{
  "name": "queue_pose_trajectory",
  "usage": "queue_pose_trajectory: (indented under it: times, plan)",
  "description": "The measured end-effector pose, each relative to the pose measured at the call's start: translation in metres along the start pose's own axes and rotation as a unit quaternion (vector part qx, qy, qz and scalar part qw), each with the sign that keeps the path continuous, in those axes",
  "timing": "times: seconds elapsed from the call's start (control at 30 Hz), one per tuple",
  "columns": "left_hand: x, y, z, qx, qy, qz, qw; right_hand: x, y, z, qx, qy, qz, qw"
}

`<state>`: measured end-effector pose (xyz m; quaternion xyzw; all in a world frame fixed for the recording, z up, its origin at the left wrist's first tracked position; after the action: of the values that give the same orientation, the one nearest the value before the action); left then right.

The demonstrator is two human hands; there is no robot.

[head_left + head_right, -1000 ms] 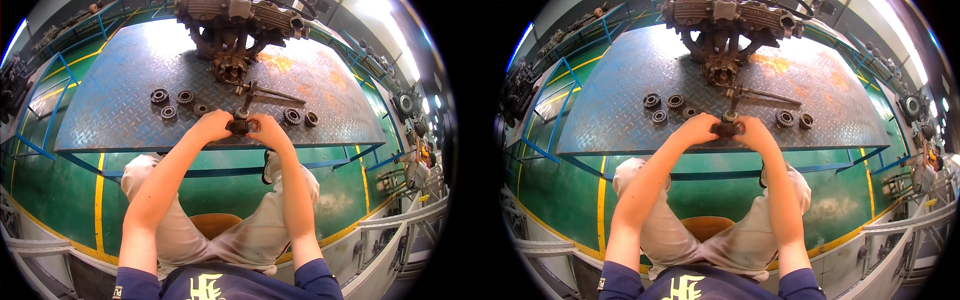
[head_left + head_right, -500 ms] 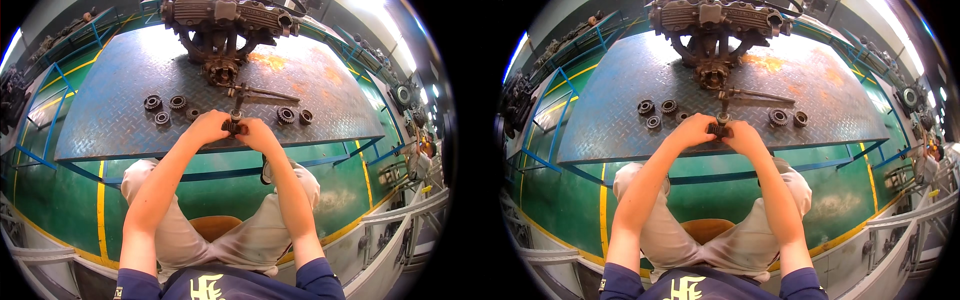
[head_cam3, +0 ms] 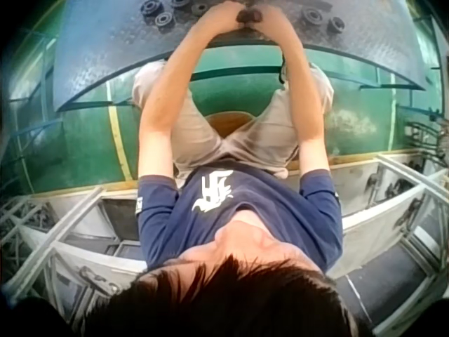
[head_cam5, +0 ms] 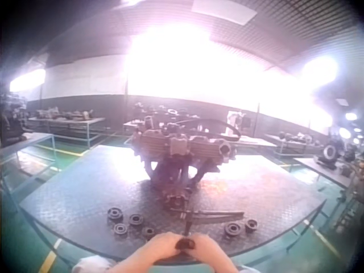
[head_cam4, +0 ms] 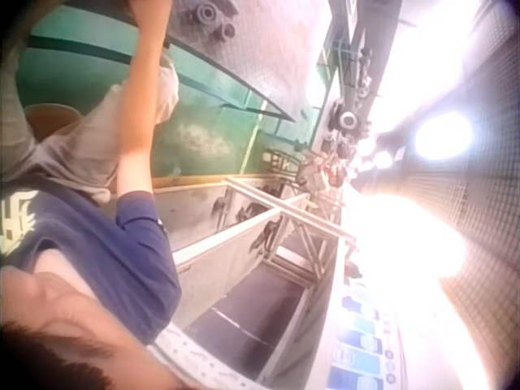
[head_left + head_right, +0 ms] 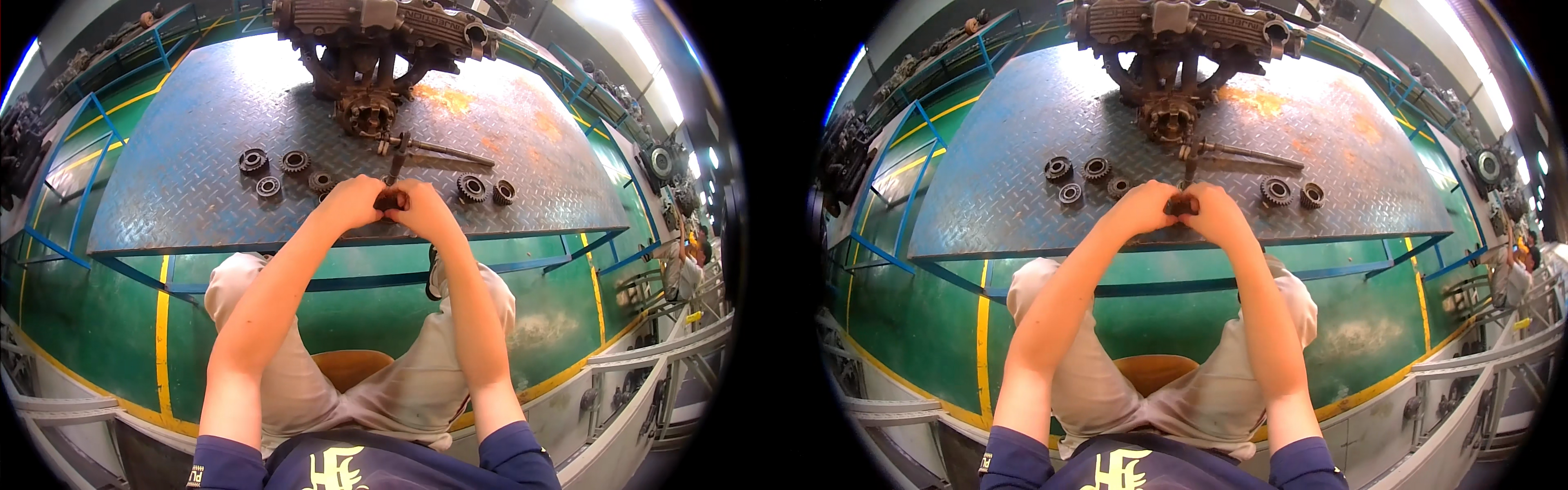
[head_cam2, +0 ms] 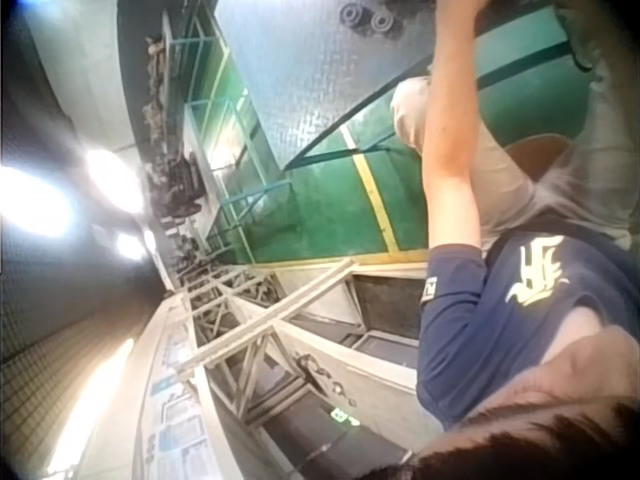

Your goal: The person fits, aligns, and rotates different gear and synchronizer components together by hand on the workbench, testing their mesh.

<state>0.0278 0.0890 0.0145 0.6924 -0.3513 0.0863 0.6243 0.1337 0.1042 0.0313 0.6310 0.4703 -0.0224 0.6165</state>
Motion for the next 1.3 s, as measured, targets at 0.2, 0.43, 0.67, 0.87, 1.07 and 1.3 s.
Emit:
queue_pose_trajectory:
  times: [0.2,0.43,0.67,0.87,1.07,1.3]
  plan:
    - [-0.017,-0.004,0.007,-0.047,0.042,-0.044,0.997,0.011,-0.005,0.002,-0.051,-0.071,-0.018,0.996]
    - [-0.022,-0.003,0.012,-0.050,0.041,-0.065,0.996,0.029,-0.019,0.005,-0.078,-0.087,-0.008,0.993]
    - [-0.014,0.004,0.013,-0.010,0.012,-0.044,0.999,0.034,-0.013,0.010,-0.056,-0.069,0.019,0.996]
    - [-0.005,0.000,0.005,-0.021,0.006,-0.037,0.999,0.038,0.001,0.013,-0.022,-0.063,0.000,0.998]
    - [0.005,-0.007,0.001,-0.011,-0.025,-0.025,0.999,0.029,0.017,0.015,0.000,-0.042,0.011,0.999]
    - [0.012,-0.005,-0.004,0.007,-0.047,0.021,0.999,0.019,0.009,0.012,-0.008,-0.056,-0.015,0.998]
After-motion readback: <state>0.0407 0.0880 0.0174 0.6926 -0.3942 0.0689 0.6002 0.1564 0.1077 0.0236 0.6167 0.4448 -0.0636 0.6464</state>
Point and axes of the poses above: each hand's wrist, its own z-axis away from the middle knuckle, its own y-axis out of the back of the hand, x = y × z, the point moved 9 cm from there along -z, towards the middle knuckle, and after that the axes turned 4 degrees about -y, right-handed, at the moved point
